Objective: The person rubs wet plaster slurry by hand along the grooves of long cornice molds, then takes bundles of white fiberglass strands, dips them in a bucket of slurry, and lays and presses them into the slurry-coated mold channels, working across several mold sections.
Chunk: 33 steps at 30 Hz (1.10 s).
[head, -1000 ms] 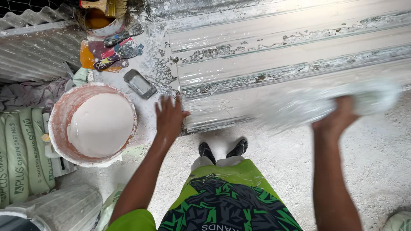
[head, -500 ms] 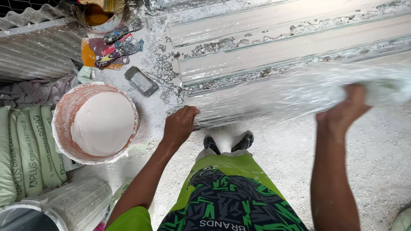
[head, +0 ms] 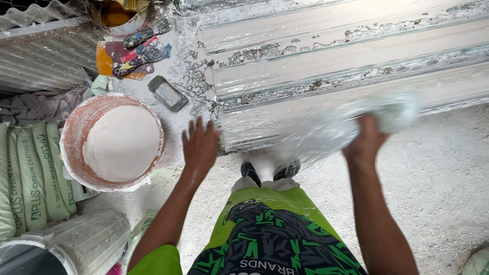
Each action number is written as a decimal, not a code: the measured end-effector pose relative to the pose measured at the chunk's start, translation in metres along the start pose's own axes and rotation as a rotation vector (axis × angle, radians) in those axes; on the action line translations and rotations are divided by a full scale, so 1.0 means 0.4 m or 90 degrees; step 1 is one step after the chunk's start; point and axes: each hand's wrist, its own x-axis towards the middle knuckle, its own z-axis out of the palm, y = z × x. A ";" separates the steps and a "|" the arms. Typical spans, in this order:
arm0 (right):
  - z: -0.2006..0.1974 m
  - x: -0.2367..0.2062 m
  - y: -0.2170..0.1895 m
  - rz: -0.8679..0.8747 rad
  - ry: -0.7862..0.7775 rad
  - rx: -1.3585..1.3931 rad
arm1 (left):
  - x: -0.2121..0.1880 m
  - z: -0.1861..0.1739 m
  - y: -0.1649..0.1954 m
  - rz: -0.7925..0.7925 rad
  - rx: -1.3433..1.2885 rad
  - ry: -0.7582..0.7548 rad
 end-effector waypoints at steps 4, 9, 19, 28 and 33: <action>0.093 -0.125 0.074 -0.129 -0.148 -0.368 | -0.028 -0.122 0.168 0.018 -0.628 0.036; 0.115 -0.037 -0.067 -0.157 -0.103 -0.310 | -0.053 -0.120 0.217 -0.053 -0.677 0.020; -0.056 0.170 -0.315 -0.148 0.030 -0.114 | 0.023 -0.018 0.245 -0.083 0.050 -0.061; 0.052 0.072 -0.092 0.036 -0.092 0.172 | -0.011 -0.050 0.484 -0.114 -0.701 -0.052; -0.133 0.408 -0.233 -0.138 -0.134 0.084 | 0.033 0.052 0.486 -0.013 -0.396 0.142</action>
